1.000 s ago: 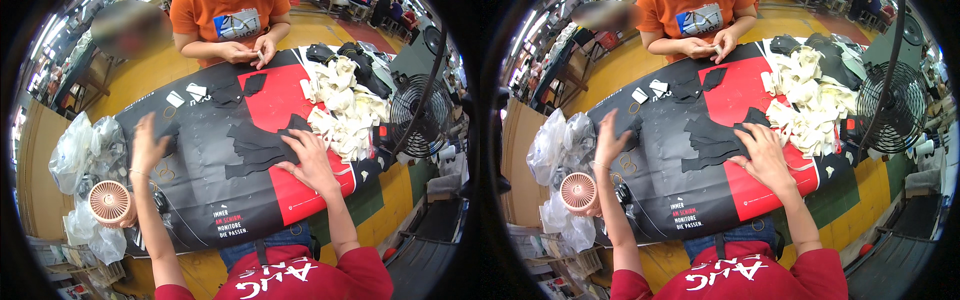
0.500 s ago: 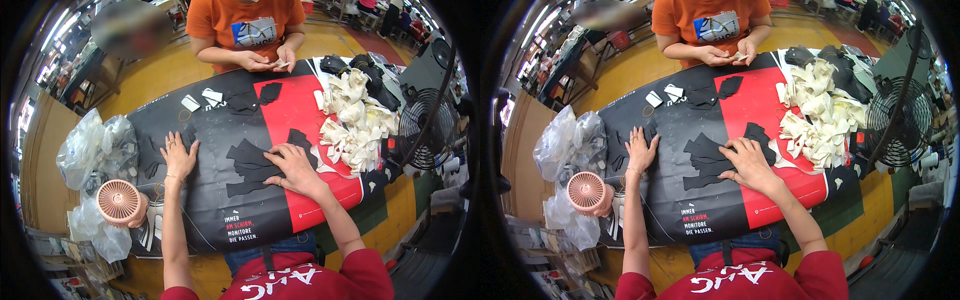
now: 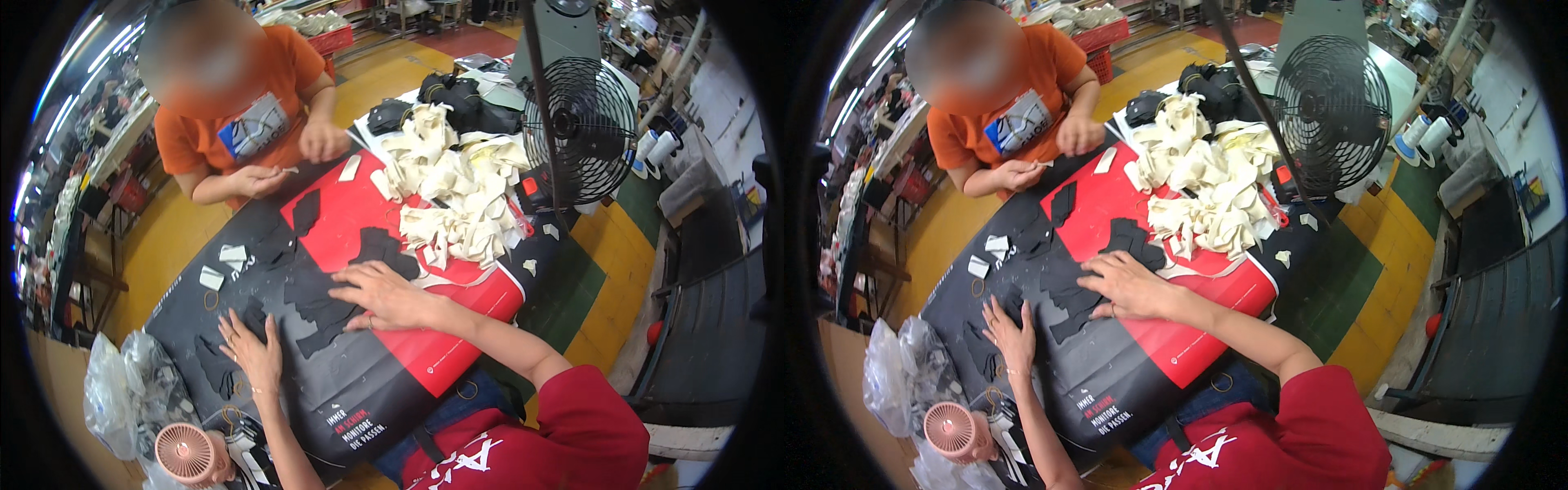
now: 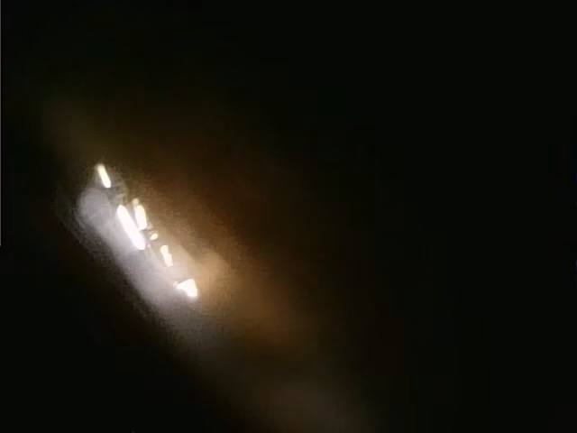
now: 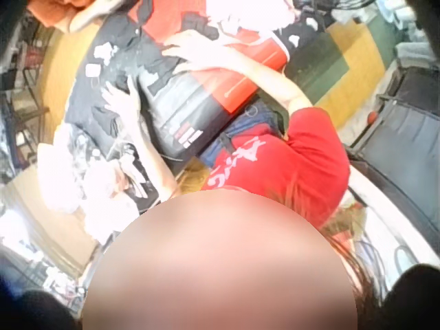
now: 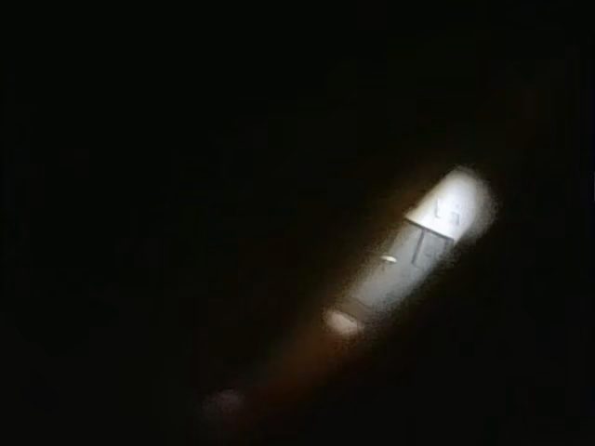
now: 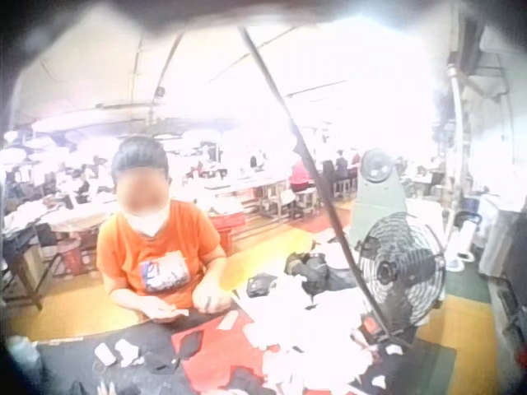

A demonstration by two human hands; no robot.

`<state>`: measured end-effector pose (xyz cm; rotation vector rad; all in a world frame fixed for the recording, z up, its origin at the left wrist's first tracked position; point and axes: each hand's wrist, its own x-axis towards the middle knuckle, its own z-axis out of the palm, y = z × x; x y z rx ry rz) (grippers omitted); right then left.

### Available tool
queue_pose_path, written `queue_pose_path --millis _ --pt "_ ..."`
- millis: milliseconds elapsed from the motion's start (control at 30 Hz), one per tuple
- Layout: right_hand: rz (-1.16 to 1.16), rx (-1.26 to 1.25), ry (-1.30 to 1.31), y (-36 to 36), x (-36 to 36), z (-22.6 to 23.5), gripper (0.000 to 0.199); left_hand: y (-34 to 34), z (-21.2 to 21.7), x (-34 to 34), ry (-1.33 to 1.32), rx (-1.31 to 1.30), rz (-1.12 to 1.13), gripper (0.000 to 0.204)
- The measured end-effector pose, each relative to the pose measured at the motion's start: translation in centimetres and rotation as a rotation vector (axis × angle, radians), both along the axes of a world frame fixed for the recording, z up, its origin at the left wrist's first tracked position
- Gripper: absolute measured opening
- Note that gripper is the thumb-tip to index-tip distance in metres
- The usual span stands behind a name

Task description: The person repeatedly picks up small white and black fabric pieces from a table, folds or aligns them, and places them into piles. They also handle rubber bands and a small fan, moving items aside to reach the work. The person works one piece at a time, occasionally turning pieces over and stacking them.

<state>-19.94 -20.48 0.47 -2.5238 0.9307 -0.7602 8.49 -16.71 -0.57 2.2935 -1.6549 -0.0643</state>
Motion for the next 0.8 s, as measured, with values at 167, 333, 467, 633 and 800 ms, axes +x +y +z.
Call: queue_pose_path --millis 167,333,467,633,800 --pt "-0.388 -0.083 -0.207 1.8 -5.6 2.6 0.037 3.5 1.8 -5.4 0.195 -0.103 -0.319 0.072" --pt "-1.004 -0.131 -0.22 1.9 -14.2 3.7 0.024 5.5 3.1 -12.6 0.264 0.008 -0.639 0.071" --pt "-1.095 -0.026 -0.284 2.6 -17.4 2.3 0.032 5.1 3.8 -16.6 0.301 0.084 -0.807 0.067" --pt "-1.037 -0.043 -0.241 2.3 -17.9 0.5 0.034 1.4 6.2 -19.2 0.325 0.04 -1.029 0.053" --pt "-1.087 -0.069 -0.459 1.8 -16.7 -0.9 0.035 -7.3 8.4 -25.0 0.497 -0.151 -1.226 0.039"
